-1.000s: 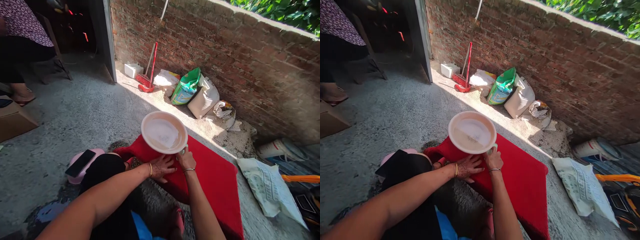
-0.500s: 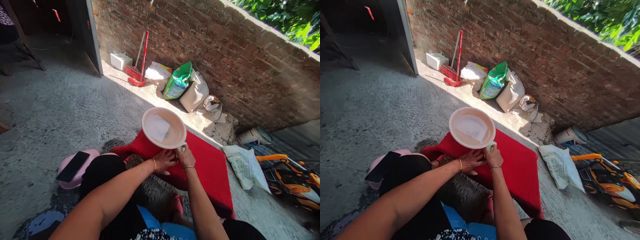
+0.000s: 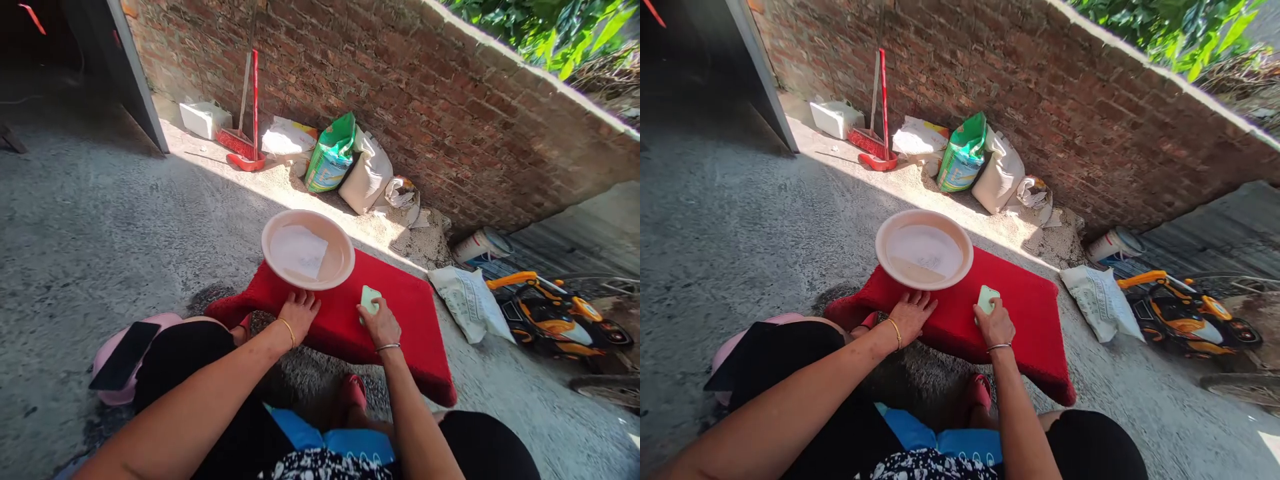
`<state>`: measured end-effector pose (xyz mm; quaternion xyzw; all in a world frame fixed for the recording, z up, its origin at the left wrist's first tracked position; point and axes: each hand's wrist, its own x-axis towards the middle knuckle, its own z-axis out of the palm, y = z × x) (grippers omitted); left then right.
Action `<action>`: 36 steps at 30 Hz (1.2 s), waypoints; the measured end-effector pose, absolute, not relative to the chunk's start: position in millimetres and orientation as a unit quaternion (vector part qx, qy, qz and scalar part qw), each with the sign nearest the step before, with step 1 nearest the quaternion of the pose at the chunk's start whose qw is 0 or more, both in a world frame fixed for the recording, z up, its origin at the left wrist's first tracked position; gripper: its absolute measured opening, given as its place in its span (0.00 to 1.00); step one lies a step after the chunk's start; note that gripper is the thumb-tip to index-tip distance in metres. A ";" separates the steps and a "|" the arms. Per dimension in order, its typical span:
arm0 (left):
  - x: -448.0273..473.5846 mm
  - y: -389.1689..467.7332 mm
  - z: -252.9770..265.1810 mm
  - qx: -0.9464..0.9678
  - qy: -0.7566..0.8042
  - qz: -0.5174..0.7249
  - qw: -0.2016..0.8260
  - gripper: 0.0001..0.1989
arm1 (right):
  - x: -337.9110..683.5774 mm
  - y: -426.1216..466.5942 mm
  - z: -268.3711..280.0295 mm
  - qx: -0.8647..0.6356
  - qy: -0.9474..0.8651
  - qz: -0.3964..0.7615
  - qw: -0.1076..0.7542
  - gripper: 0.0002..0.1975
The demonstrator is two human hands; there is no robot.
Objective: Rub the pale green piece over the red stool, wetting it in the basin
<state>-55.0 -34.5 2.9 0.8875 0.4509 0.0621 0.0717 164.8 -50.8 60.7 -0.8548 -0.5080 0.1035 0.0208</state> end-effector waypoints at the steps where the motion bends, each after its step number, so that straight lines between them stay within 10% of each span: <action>1: -56.0 -35.9 4.2 0.886 0.455 0.058 0.070 0.31 | 142.4 -45.7 60.0 -0.840 -0.532 0.107 0.024 0.28; 16: -56.2 -36.7 54.0 0.877 0.469 -0.038 0.098 0.23 | 192.6 -72.5 65.2 -0.880 -0.463 0.103 -0.002 0.28; 32: -74.8 -26.9 75.1 0.817 0.536 -0.048 0.206 0.16 | 115.6 -44.3 30.5 -0.765 -0.459 0.356 0.280 0.21; 36: -60.1 -33.7 66.7 0.797 0.539 0.025 0.270 0.20 | 127.7 -43.2 24.9 -0.723 -0.428 0.411 0.354 0.35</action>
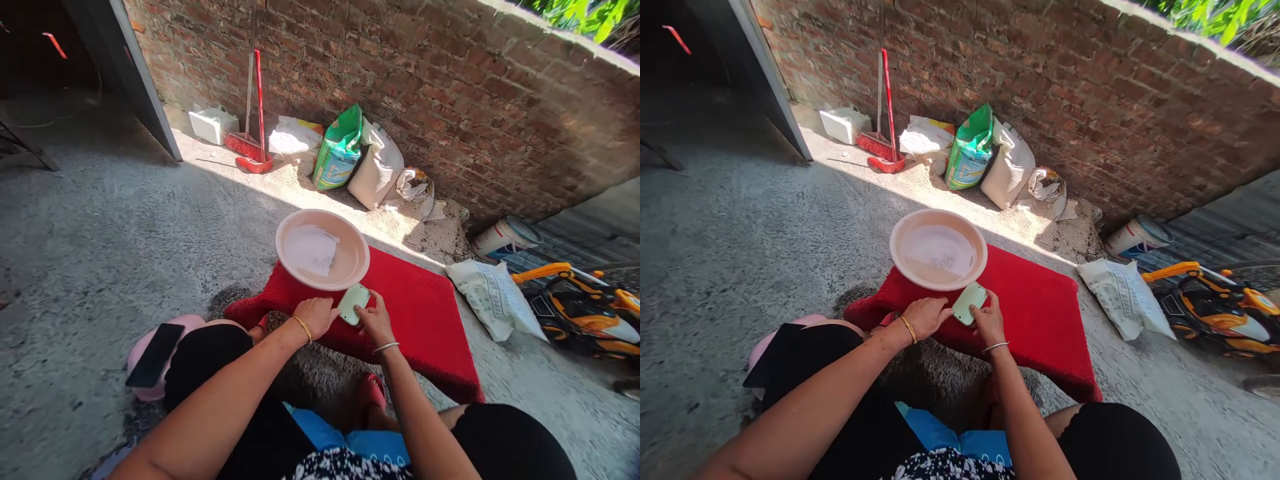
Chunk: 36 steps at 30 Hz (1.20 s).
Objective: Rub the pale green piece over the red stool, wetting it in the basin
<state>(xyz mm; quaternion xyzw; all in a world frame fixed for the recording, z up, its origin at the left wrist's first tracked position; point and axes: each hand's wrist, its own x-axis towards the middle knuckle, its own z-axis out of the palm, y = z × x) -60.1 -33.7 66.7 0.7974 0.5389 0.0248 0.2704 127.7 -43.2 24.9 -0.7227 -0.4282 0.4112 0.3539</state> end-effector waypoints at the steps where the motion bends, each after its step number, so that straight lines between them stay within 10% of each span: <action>1: -54.8 -35.4 62.8 0.780 0.545 0.053 0.304 0.19 | 131.8 -41.3 24.8 -0.712 -0.417 0.433 0.363 0.39; 36: -25.4 -52.0 32.1 0.472 0.596 0.200 0.618 0.06 | 123.9 -57.9 33.8 -0.712 -0.392 0.463 0.354 0.38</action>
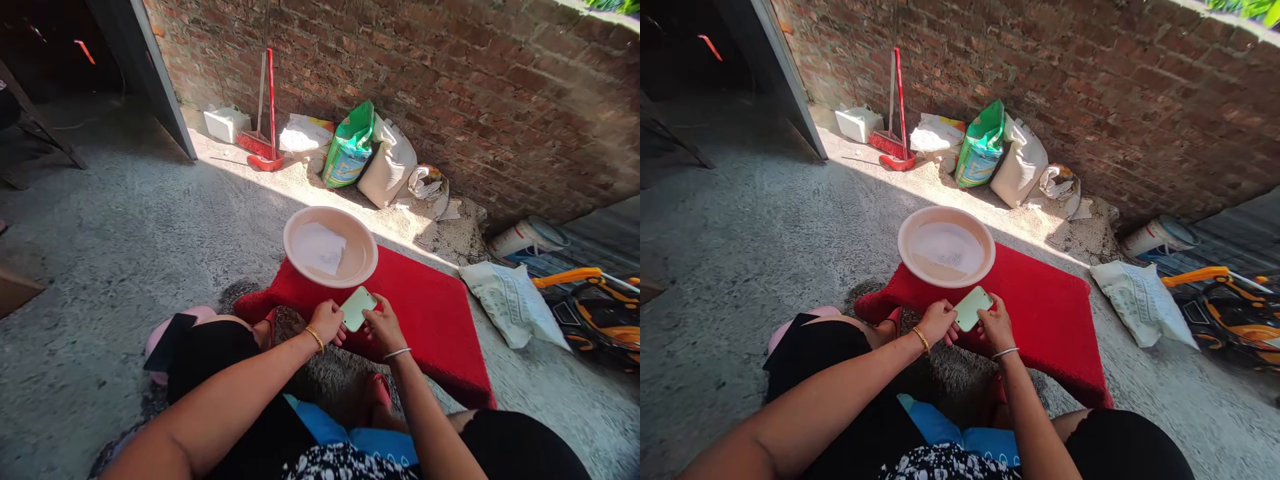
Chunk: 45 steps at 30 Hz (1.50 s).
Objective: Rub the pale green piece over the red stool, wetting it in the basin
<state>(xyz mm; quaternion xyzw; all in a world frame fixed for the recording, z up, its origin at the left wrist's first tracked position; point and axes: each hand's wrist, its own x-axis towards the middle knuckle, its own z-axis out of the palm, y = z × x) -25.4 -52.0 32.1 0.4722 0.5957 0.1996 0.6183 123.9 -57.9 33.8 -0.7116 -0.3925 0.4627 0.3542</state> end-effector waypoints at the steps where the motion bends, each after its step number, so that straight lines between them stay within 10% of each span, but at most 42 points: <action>1: -25.7 -55.0 33.8 0.485 0.596 0.206 0.606 0.05 | 121.6 -59.9 32.0 -0.708 -0.405 0.451 0.362 0.40; 8: -23.6 -82.2 42.2 0.777 0.516 0.165 0.322 0.11 | 112.6 -71.6 28.5 -0.692 -0.441 0.417 0.392 0.43; 33: -65.2 -31.5 57.8 0.729 0.638 0.046 0.245 0.19 | 91.5 -25.9 29.5 -0.718 -0.387 0.461 0.350 0.20; 45: -56.6 -31.8 58.9 0.770 0.609 0.011 0.191 0.16 | 281.7 -102.6 46.9 -0.765 -0.296 0.456 0.347 0.25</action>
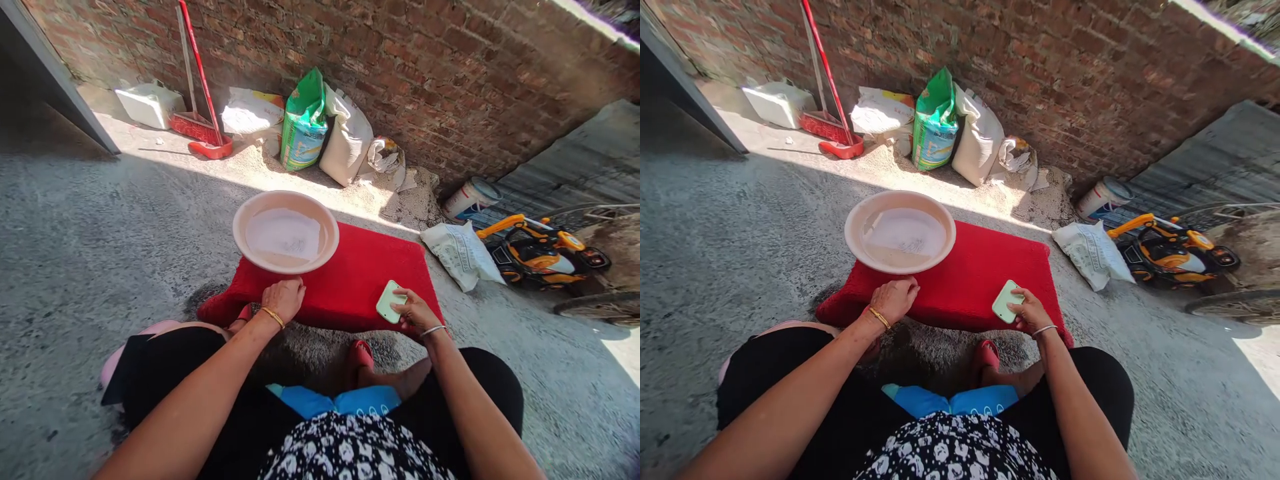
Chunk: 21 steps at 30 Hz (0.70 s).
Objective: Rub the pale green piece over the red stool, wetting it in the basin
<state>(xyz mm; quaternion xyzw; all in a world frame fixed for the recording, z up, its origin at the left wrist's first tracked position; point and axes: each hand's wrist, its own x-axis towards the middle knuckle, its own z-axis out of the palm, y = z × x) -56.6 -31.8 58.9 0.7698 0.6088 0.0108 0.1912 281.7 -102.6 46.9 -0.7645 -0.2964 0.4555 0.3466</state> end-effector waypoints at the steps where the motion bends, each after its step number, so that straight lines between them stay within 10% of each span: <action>1: -56.6 -31.6 59.1 0.771 0.608 0.008 0.190 0.16 | 304.4 -112.6 49.5 -0.782 -0.280 0.440 0.342 0.25; 7: -56.8 -27.6 56.4 0.770 0.611 -0.012 0.181 0.16 | 359.7 -141.9 64.1 -0.837 -0.213 0.296 0.409 0.17; 21: -32.5 -26.2 42.6 0.828 0.548 0.026 0.118 0.16 | 219.8 -7.1 22.8 -0.644 -0.419 0.523 0.370 0.18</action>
